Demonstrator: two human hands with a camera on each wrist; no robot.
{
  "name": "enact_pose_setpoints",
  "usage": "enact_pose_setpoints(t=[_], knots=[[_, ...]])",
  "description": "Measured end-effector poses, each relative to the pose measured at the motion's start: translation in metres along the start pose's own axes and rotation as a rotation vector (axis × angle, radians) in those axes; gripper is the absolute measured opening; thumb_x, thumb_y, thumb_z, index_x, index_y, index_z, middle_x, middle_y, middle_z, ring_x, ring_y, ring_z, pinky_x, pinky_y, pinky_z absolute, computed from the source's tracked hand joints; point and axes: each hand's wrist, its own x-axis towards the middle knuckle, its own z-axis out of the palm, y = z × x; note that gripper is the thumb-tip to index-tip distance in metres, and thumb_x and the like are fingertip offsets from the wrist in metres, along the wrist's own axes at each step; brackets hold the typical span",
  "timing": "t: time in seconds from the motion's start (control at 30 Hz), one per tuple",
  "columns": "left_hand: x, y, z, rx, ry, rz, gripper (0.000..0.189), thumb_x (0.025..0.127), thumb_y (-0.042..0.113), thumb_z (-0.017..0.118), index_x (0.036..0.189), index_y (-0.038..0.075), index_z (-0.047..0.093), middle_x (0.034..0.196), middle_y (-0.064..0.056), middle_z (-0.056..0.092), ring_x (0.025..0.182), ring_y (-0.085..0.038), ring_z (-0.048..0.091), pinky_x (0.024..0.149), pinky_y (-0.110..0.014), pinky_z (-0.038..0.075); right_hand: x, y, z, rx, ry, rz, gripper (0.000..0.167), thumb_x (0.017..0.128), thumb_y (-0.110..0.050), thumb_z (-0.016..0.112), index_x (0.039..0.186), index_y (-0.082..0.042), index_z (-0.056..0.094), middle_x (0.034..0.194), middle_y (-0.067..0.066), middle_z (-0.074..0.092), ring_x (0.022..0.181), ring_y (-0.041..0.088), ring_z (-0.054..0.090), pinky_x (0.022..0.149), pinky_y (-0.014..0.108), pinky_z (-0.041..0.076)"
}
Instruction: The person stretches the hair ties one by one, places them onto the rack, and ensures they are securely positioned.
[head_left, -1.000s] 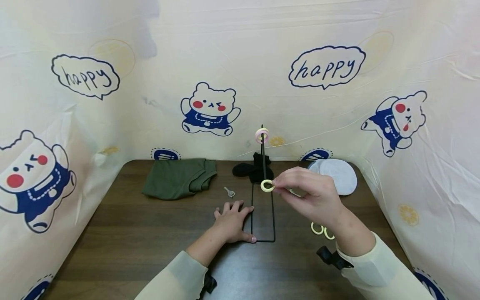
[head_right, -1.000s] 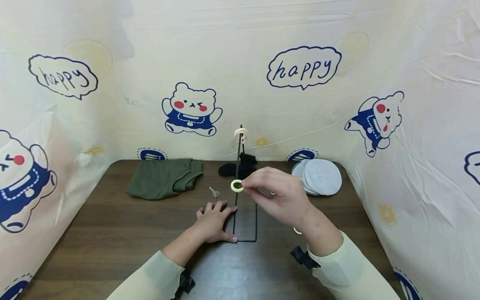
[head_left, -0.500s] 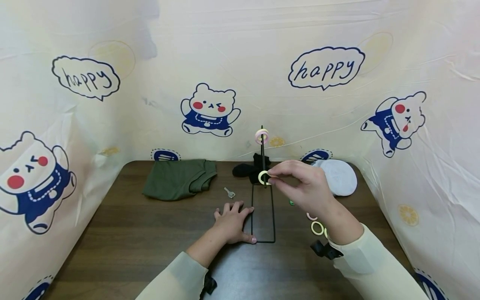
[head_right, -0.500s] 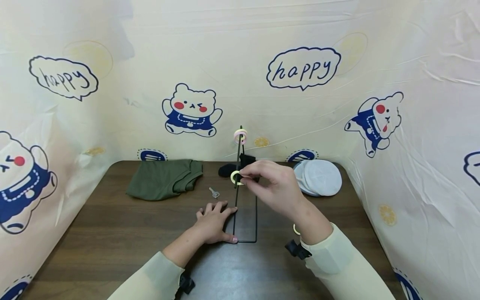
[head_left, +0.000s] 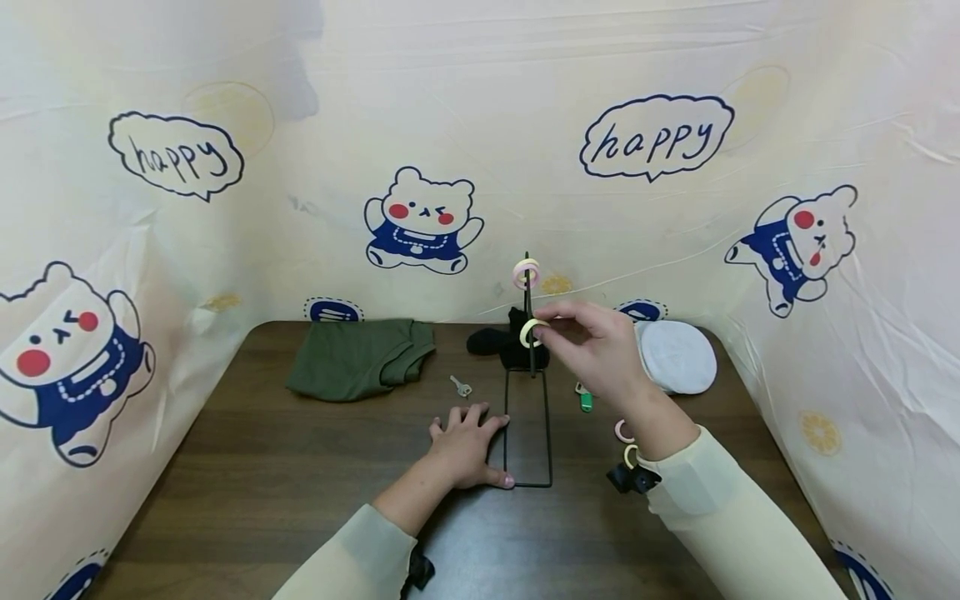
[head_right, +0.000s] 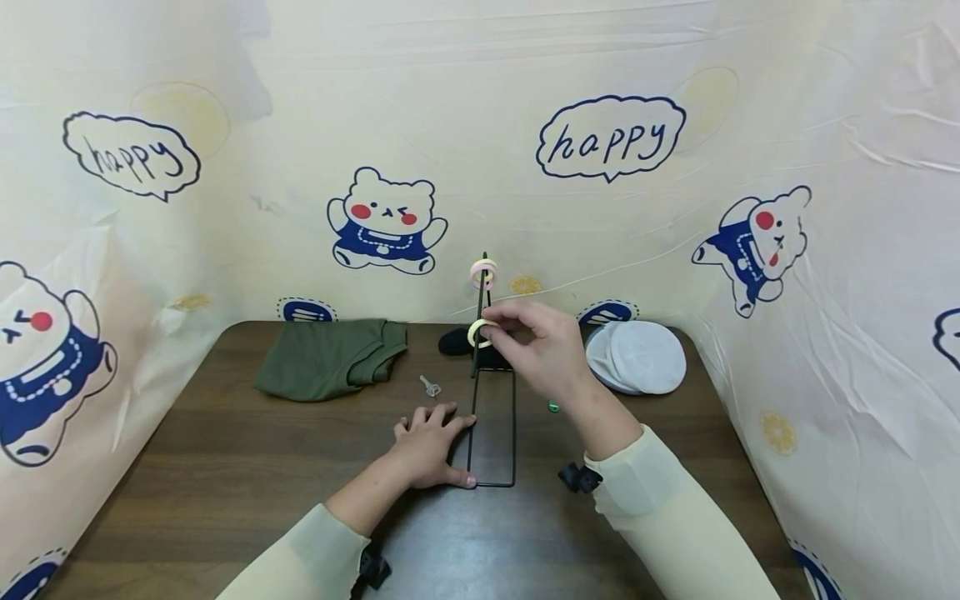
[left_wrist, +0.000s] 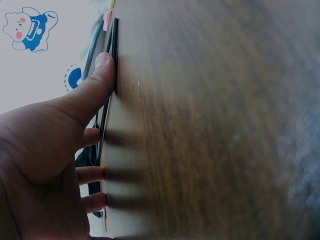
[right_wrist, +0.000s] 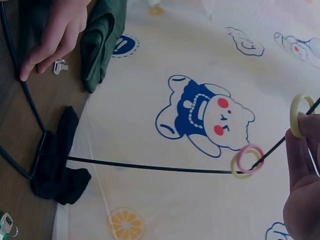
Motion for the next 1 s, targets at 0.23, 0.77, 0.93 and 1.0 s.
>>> enact_pose_setpoints(t=[0.23,0.77,0.93,1.0], knots=[[0.000,0.000,0.001,-0.013,0.007,0.005,0.104,0.071,0.078,0.078,0.159,0.037,0.041,0.167,-0.009,0.028,0.144,-0.044,0.030,0.104,-0.081,0.023,0.008,0.011,0.006,-0.010,0.049,0.108,0.018,0.086,0.000,0.083,0.101,-0.009,0.080,0.098,0.003,0.077,0.087,0.017,0.075,0.076,0.026,0.060],[-0.001,-0.001,0.000,-0.014,0.002,0.009,0.104,0.071,0.077,0.078,0.160,0.038,0.040,0.168,-0.008,0.026,0.145,-0.044,0.029,0.105,-0.080,0.022,0.029,0.036,0.018,-0.058,0.162,0.265,0.013,0.092,-0.012,0.081,0.102,-0.008,0.076,0.096,0.000,0.075,0.088,0.013,0.069,0.074,0.025,0.058],[-0.002,-0.001,0.001,-0.015,-0.002,0.010,0.104,0.071,0.078,0.077,0.160,0.038,0.040,0.168,-0.008,0.026,0.145,-0.044,0.029,0.105,-0.080,0.023,0.033,0.044,0.022,-0.069,0.207,0.307,0.019,0.091,-0.014,0.082,0.105,-0.006,0.073,0.100,0.004,0.075,0.086,0.016,0.070,0.074,0.024,0.058],[-0.002,-0.002,0.001,-0.014,-0.003,0.008,0.104,0.071,0.078,0.077,0.160,0.038,0.040,0.168,-0.008,0.026,0.145,-0.044,0.029,0.105,-0.080,0.023,0.034,0.045,0.023,-0.061,0.216,0.324,0.022,0.091,-0.016,0.082,0.107,-0.006,0.072,0.102,0.004,0.075,0.086,0.016,0.071,0.075,0.023,0.058]])
